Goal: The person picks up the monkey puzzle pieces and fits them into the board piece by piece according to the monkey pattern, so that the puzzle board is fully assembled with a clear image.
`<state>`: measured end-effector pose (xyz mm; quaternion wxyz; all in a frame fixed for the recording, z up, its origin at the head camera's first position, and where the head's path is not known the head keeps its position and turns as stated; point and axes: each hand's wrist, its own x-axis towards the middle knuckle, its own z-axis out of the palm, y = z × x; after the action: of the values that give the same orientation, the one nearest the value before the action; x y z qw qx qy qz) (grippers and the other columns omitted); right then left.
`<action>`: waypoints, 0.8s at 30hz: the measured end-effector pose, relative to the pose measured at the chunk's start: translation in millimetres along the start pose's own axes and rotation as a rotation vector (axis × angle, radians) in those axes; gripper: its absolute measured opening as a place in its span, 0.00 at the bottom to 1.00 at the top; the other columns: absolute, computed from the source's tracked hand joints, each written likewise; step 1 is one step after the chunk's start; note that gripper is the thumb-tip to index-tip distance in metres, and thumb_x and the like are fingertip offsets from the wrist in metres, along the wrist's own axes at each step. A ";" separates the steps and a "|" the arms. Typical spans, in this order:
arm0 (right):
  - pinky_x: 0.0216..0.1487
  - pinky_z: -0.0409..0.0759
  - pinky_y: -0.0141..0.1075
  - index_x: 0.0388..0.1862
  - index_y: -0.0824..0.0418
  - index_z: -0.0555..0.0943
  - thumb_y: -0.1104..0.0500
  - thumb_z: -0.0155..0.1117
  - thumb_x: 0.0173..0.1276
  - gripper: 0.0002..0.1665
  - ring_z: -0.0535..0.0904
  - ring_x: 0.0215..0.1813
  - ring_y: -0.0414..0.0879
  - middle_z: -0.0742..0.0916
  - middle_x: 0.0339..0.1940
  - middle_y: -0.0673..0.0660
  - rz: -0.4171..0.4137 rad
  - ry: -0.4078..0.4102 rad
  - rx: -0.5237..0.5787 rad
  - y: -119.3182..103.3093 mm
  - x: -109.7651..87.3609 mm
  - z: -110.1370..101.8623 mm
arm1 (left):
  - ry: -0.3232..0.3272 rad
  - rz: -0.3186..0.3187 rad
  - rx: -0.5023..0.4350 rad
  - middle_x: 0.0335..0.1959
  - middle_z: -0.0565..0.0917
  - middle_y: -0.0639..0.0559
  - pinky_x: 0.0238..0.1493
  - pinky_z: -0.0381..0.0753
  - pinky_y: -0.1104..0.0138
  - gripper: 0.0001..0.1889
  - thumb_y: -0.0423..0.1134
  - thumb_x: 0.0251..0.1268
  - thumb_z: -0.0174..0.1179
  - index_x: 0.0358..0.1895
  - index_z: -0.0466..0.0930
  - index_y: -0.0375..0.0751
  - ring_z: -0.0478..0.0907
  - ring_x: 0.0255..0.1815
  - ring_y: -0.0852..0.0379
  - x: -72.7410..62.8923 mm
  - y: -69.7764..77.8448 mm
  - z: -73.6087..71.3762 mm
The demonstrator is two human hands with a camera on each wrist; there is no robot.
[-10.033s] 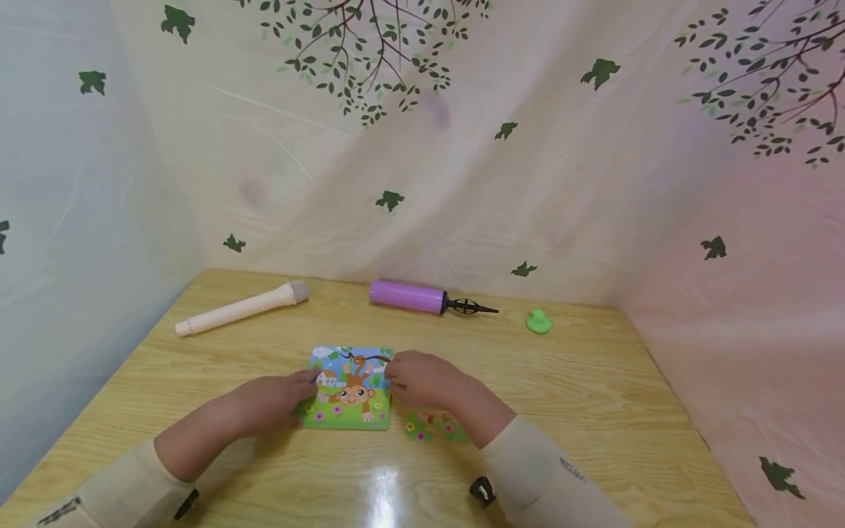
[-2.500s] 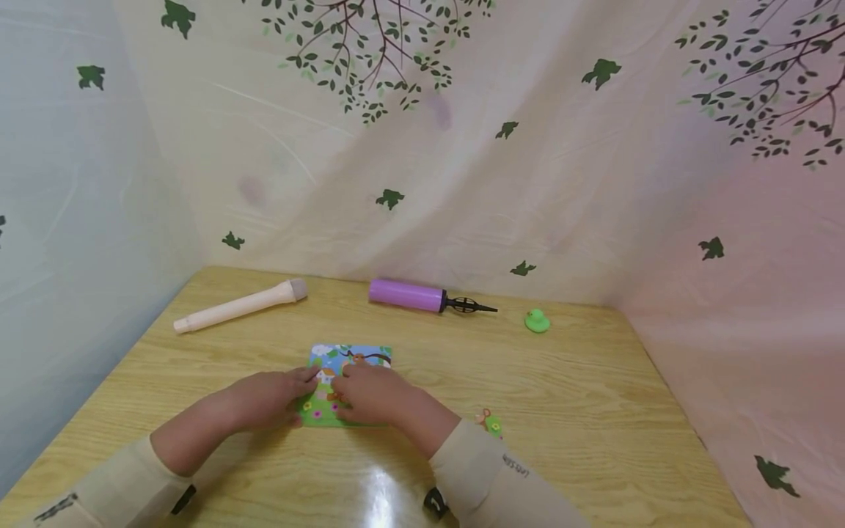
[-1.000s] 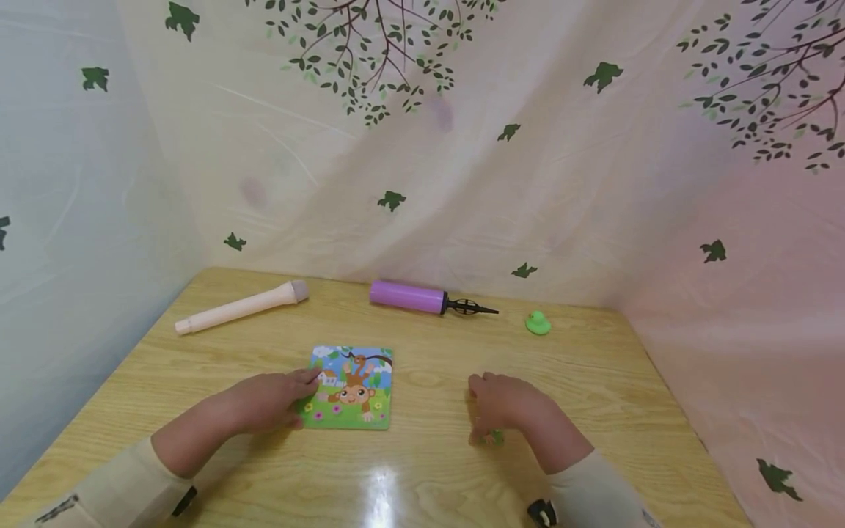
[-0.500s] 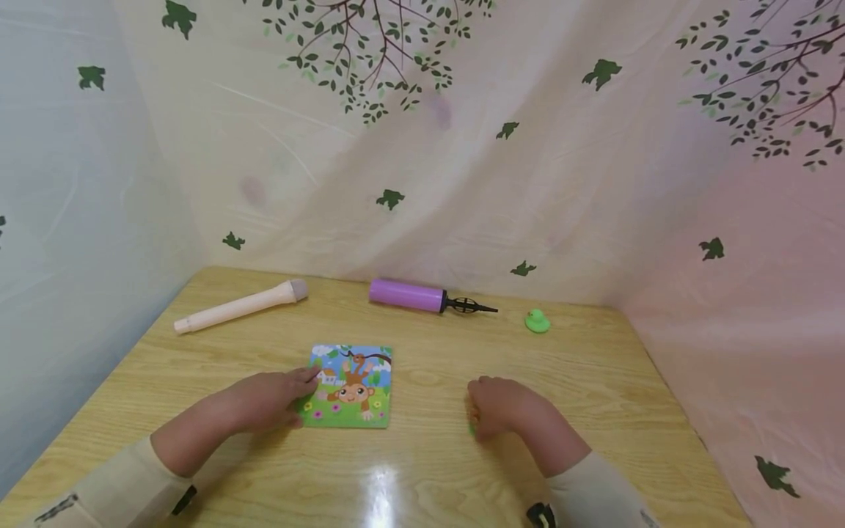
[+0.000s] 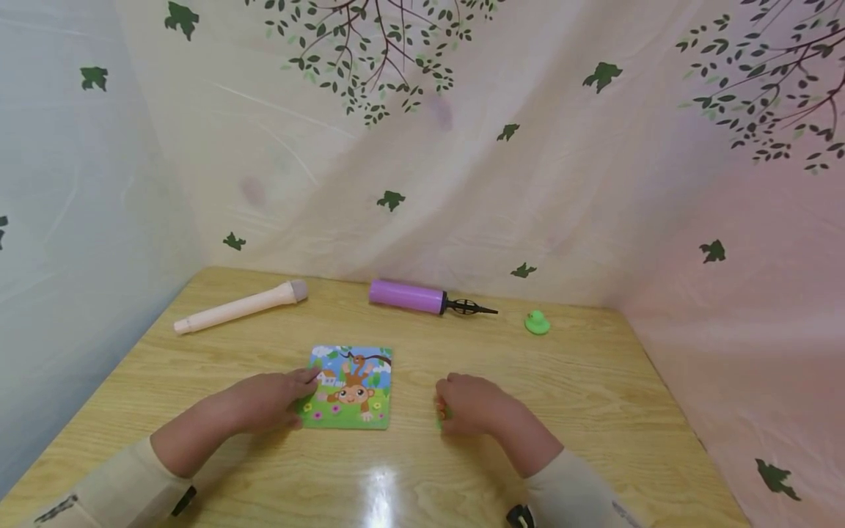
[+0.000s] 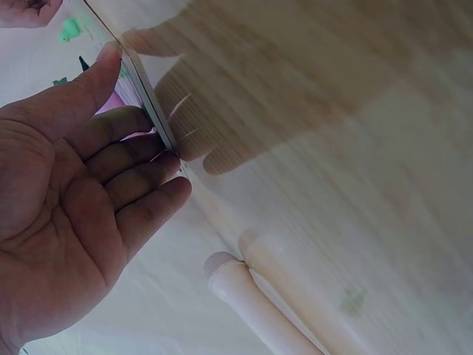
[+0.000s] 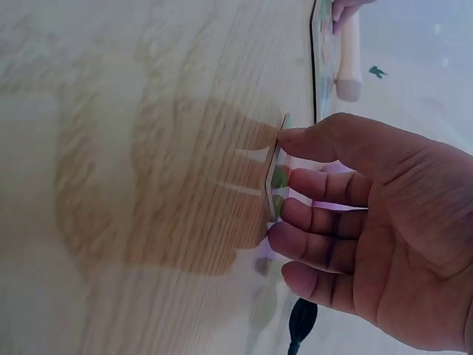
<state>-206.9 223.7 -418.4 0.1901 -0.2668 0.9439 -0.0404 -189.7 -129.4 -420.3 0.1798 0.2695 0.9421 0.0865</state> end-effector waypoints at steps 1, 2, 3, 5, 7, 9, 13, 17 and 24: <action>0.35 0.71 0.34 0.36 0.51 0.75 0.51 0.71 0.60 0.13 0.69 0.33 0.40 0.74 0.32 0.44 -0.010 0.002 -0.005 -2.3 1.7 0.2 | 0.004 0.003 0.005 0.76 0.61 0.39 0.70 0.68 0.47 0.37 0.44 0.59 0.68 0.70 0.67 0.33 0.63 0.73 0.38 -0.2 0.2 0.0; 0.36 0.72 0.34 0.37 0.51 0.75 0.51 0.71 0.60 0.13 0.69 0.33 0.40 0.74 0.32 0.44 -0.020 0.005 -0.012 -4.4 3.6 0.6 | 0.007 0.007 0.012 0.76 0.61 0.38 0.69 0.69 0.47 0.37 0.44 0.59 0.68 0.70 0.67 0.33 0.63 0.73 0.38 -0.6 0.5 -0.1; 0.36 0.72 0.34 0.37 0.51 0.75 0.51 0.71 0.59 0.13 0.69 0.33 0.39 0.73 0.32 0.44 -0.031 0.011 -0.024 -6.4 5.3 0.9 | 0.011 0.009 0.016 0.76 0.61 0.38 0.69 0.69 0.47 0.37 0.44 0.59 0.69 0.70 0.67 0.33 0.63 0.73 0.38 -0.8 0.8 -0.1; 0.36 0.73 0.34 0.37 0.51 0.76 0.50 0.71 0.58 0.13 0.69 0.34 0.39 0.73 0.33 0.43 -0.053 0.027 -0.044 -10.5 9.0 1.1 | 0.017 0.013 0.020 0.75 0.62 0.38 0.68 0.70 0.47 0.37 0.44 0.58 0.69 0.69 0.67 0.32 0.64 0.73 0.38 -1.3 1.5 -0.2; 0.37 0.74 0.33 0.37 0.50 0.76 0.50 0.70 0.58 0.13 0.69 0.35 0.38 0.74 0.34 0.42 -0.084 0.053 -0.066 -14.4 13.2 1.6 | 0.022 0.016 0.022 0.75 0.62 0.38 0.68 0.70 0.47 0.37 0.44 0.58 0.69 0.69 0.68 0.31 0.64 0.72 0.38 -1.6 2.1 -0.6; 0.37 0.74 0.33 0.38 0.50 0.77 0.50 0.70 0.57 0.13 0.69 0.35 0.38 0.74 0.35 0.42 -0.112 0.081 -0.073 -19.6 18.1 0.9 | 0.023 0.016 0.025 0.75 0.62 0.38 0.68 0.70 0.48 0.37 0.44 0.58 0.69 0.69 0.68 0.31 0.64 0.72 0.38 -1.6 2.2 -0.6; 0.37 0.75 0.32 0.40 0.51 0.77 0.48 0.69 0.58 0.14 0.69 0.36 0.37 0.76 0.36 0.43 -0.181 0.134 -0.089 -34.2 29.8 -2.1 | 0.023 0.014 0.027 0.75 0.62 0.37 0.68 0.71 0.47 0.37 0.44 0.58 0.69 0.69 0.68 0.31 0.64 0.72 0.38 -2.0 1.4 0.3; 0.37 0.75 0.30 0.41 0.50 0.77 0.47 0.68 0.60 0.14 0.70 0.36 0.36 0.77 0.38 0.43 -0.241 0.166 -0.136 -52.5 43.8 -4.4 | 0.028 0.020 0.032 0.75 0.63 0.37 0.67 0.71 0.47 0.37 0.43 0.58 0.69 0.69 0.68 0.31 0.65 0.72 0.37 -1.9 0.3 1.3; 0.39 0.77 0.29 0.42 0.50 0.77 0.46 0.68 0.62 0.15 0.72 0.38 0.35 0.78 0.39 0.42 -0.249 0.108 -0.156 -76.7 64.8 0.0 | 0.036 0.026 0.038 0.75 0.62 0.37 0.67 0.71 0.47 0.36 0.43 0.59 0.69 0.69 0.68 0.31 0.65 0.72 0.37 -1.9 -0.9 1.9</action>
<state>-220.3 124.5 -426.5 0.1115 -0.3931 0.9127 -0.0043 -187.9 -131.1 -421.7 0.1564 0.2834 0.9431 0.0758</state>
